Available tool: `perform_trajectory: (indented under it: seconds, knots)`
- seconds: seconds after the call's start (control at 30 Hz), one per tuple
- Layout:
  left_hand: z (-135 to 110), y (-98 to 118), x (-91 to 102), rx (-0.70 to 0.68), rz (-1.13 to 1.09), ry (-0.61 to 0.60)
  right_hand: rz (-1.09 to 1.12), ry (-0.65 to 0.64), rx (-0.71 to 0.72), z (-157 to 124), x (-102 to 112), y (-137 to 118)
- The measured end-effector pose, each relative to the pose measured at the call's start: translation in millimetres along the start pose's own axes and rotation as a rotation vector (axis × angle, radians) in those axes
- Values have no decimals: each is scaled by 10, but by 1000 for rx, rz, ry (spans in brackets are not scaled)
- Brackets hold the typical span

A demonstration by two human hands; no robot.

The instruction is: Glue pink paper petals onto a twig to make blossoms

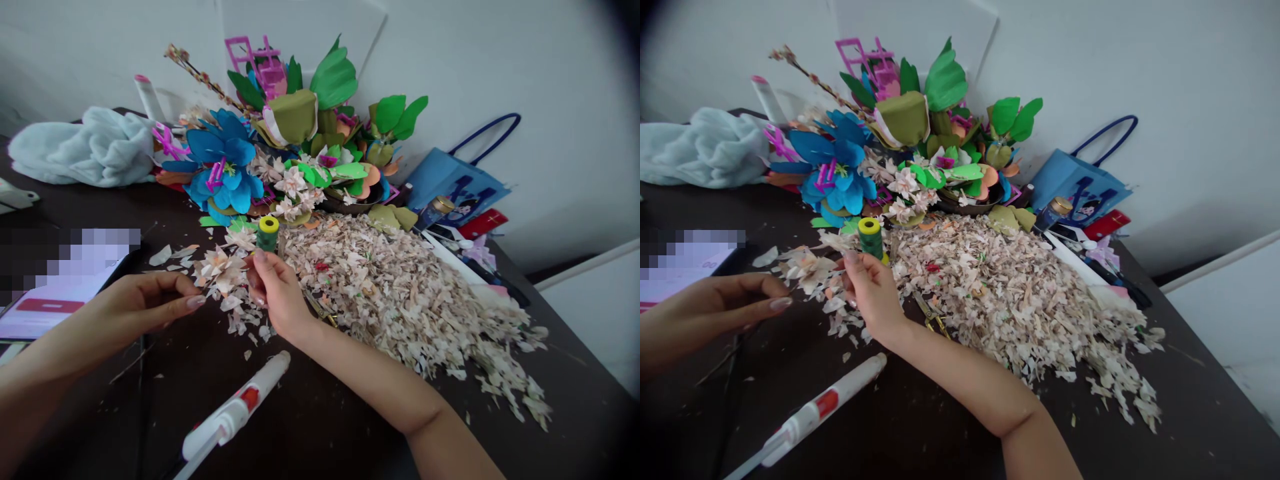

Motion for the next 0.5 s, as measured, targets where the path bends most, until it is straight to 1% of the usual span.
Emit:
perform_trajectory:
  seconds: [0.13,0.23,0.5]
  knots:
    - [-7,-10,20,-6,8,10,-7,-16,1,-4,-23,-26]
    - [-3,-11,16,-19,13,4,-6,3,-16,-9,-31,-37]
    - [0,18,4,-55,6,4,20,-8,-54,-24,-47,14]
Point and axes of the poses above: each hand's wrist, its own z-axis towards the middle knuckle, its own x-axis out of the back of the hand, y = z × x, the point moved 9 cm from there along z, towards the middle knuckle, and after that the axes turned 12 degrees about x, right-handed, at the moved point
